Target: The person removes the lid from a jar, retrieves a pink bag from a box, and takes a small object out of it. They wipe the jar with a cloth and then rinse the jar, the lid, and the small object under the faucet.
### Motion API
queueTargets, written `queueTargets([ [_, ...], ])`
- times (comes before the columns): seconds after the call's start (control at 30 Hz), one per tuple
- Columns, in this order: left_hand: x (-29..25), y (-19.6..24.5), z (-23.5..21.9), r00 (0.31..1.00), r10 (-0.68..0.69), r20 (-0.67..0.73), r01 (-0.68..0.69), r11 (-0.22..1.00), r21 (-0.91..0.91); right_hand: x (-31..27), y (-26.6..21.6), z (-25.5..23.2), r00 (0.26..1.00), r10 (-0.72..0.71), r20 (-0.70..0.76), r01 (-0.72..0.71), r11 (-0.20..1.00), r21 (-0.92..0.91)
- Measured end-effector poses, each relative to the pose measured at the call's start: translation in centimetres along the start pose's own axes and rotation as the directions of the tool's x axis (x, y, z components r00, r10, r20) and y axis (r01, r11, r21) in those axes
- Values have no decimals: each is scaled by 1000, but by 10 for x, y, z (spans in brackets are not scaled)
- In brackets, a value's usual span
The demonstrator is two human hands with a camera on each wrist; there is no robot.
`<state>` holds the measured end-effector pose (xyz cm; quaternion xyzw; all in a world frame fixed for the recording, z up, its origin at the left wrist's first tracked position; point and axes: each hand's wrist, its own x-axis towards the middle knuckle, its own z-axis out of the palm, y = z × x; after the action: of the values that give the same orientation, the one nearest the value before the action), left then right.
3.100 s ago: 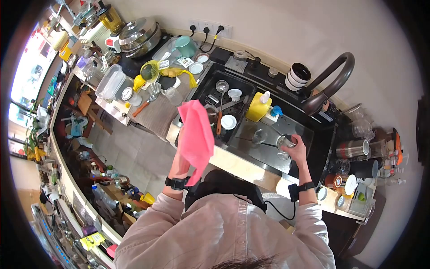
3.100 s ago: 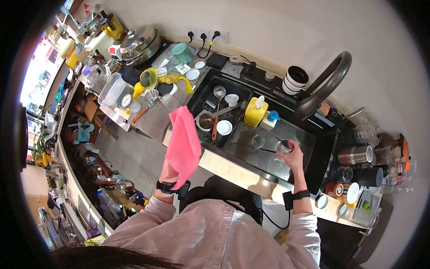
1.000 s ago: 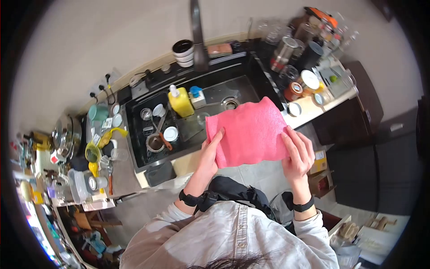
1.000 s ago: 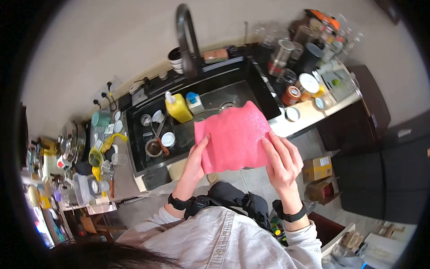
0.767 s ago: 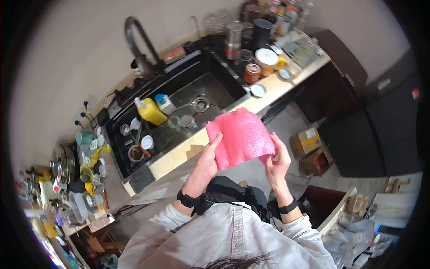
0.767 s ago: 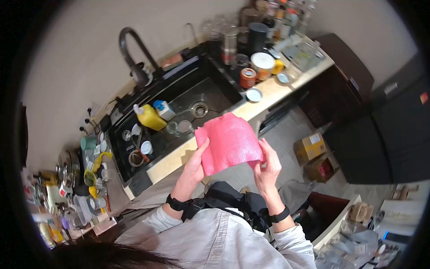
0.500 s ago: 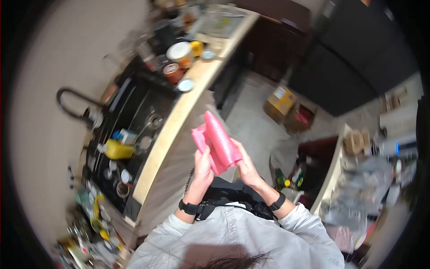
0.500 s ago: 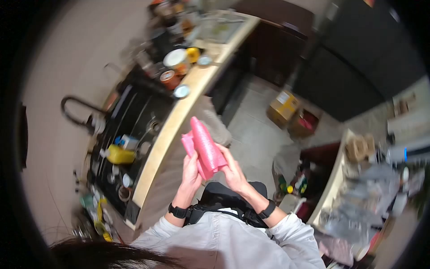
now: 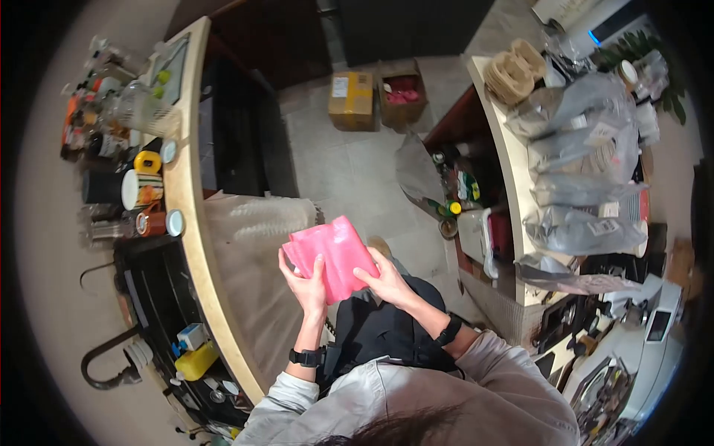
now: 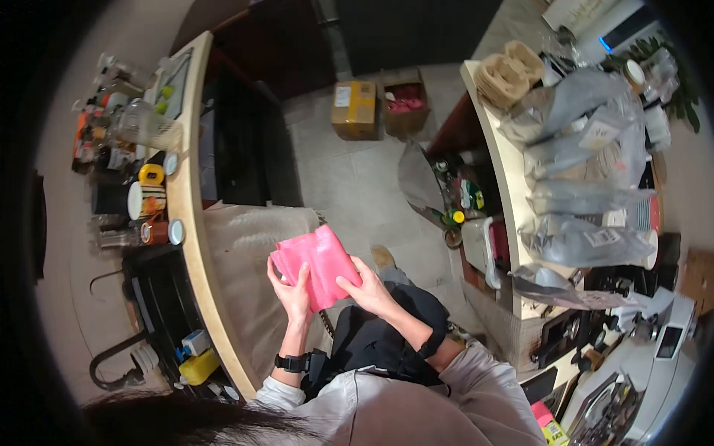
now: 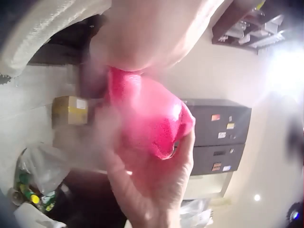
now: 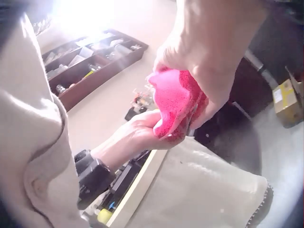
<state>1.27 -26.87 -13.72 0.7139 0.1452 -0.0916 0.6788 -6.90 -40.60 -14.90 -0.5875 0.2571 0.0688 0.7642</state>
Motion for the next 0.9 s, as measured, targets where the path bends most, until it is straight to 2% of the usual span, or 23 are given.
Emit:
queueTargets([
  [0.07, 0, -31, -6, 994, -12, 110, -1, 993, 117, -7, 29, -5, 999, -42, -18, 40, 993, -111],
  [0.1, -1, -37, -8, 983, -3, 183, -48, 960, 276, -11, 35, -3, 997, -58, -41, 53, 994, -97],
  [0.17, -14, -37, 2, 977, 20, 212, -90, 940, 329, -26, 32, 1, 992, -89, -87, 82, 994, -78],
  [0.2, -18, -45, 5, 973, 35, 228, -116, 928, 354, -30, 36, 3, 985, -73, -154, 52, 989, -141],
  [0.23, -22, -57, 4, 966, -28, 258, -74, 923, 377, -34, 40, 4, 974, -60, -220, 15, 979, -201],
  [0.3, -28, -71, 2, 913, -263, 312, 218, 961, 170, -39, 73, -2, 917, -54, -396, -74, 951, -301],
  [0.33, -31, -79, 2, 861, -366, 354, 367, 928, 68, -41, 91, -17, 882, -64, -467, -111, 935, -337],
  [0.37, -29, -89, -9, 761, -471, 447, 406, 882, 239, -45, 104, -37, 833, -148, -533, -127, 887, -445],
  [0.4, -33, -89, -12, 718, -531, 449, 495, 844, 206, -50, 102, -65, 767, -259, -587, -160, 809, -566],
  [0.43, -35, -86, -16, 673, -586, 452, 577, 798, 174, -52, 120, -99, 686, -361, -632, -163, 771, -616],
  [0.47, -38, -86, -20, 624, -636, 454, 653, 743, 143, -57, 139, -140, 574, -311, -757, -302, 779, -549],
  [0.5, -40, -92, -28, 611, -656, 442, 660, 731, 174, -59, 147, -178, 461, -494, -737, -148, 776, -614],
  [0.53, -41, -101, -36, 599, -676, 430, 665, 719, 203, -60, 153, -220, 356, -701, -618, -273, 555, -786],
  [0.57, -43, -106, -42, 595, -694, 406, 689, 700, 187, -62, 160, -260, 321, -777, -542, -443, 383, -811],
  [0.6, -44, -112, -46, 590, -712, 381, 712, 681, 170, -68, 198, -304, 238, -369, -899, -702, 574, -421],
  [0.63, -47, -122, -51, 596, -727, 340, 724, 670, 162, -82, 318, -396, 189, -428, -884, -809, 443, -387],
  [0.67, -51, -135, -54, 603, -740, 298, 736, 660, 151, -75, 309, -415, 143, -203, -969, -880, 422, -219],
  [0.7, -55, -152, -60, 588, -770, 246, 764, 629, 143, -68, 315, -434, 181, -106, -978, -894, 397, -208],
  [0.77, -72, -183, -65, 547, -821, 164, 815, 567, 121, -55, 350, -472, 293, 0, -956, -884, 380, -271],
  [0.87, -99, -236, -76, 361, -902, 236, 929, 369, -13, -36, 397, -505, 453, 44, -890, -825, 399, -400],
  [0.9, -106, -243, -72, 334, -911, 242, 939, 343, -2, -30, 407, -516, 496, 41, -867, -800, 411, -438],
])
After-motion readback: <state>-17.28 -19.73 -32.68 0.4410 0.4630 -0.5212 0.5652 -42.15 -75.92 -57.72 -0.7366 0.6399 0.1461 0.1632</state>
